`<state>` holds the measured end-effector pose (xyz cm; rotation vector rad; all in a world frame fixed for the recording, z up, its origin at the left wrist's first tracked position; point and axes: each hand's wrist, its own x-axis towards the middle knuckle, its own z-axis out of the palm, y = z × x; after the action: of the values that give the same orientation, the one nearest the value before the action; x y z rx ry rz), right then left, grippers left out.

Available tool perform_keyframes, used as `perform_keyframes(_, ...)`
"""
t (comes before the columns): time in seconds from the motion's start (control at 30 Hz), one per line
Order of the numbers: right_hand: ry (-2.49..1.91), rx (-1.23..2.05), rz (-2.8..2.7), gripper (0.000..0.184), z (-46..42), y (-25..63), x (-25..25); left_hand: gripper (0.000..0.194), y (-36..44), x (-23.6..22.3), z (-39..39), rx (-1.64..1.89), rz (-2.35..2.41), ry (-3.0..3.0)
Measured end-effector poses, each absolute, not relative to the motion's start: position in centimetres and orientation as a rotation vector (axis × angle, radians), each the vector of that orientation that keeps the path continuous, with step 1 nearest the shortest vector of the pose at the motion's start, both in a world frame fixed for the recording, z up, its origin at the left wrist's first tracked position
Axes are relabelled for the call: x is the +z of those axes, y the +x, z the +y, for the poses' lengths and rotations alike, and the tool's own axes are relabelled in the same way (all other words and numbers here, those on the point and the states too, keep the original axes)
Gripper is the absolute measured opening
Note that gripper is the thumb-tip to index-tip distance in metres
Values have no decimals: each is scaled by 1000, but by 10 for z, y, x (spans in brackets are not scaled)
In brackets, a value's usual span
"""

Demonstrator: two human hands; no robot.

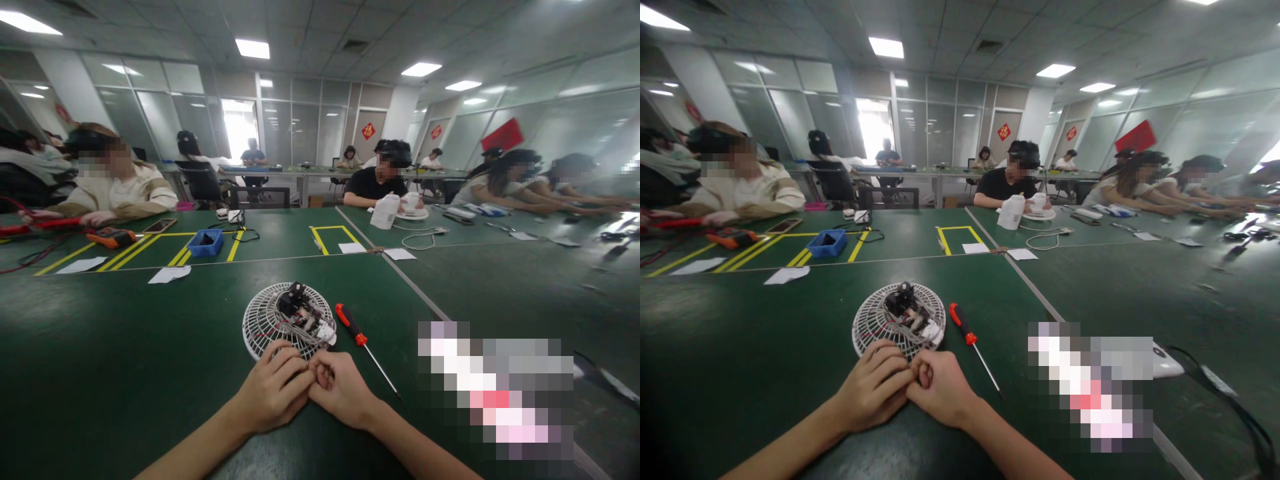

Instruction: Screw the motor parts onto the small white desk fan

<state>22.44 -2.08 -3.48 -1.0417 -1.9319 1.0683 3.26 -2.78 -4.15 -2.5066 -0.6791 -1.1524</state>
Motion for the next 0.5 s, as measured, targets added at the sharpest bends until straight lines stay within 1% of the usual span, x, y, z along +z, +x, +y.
perform_keyframes(0.17,-1016,1119,-1865,12,-21,224,-32,17,32,-39,-29,-1223,-698,-2443)
perform_keyframes(0.3,-1009,1097,-1881,7,-21,225,-30,15,32,-36,-30,-1232,-694,-2418)
perform_keyframes(0.5,-987,1068,-1893,4,-21,224,-27,17,31,-35,-29,-1216,-708,-2406)
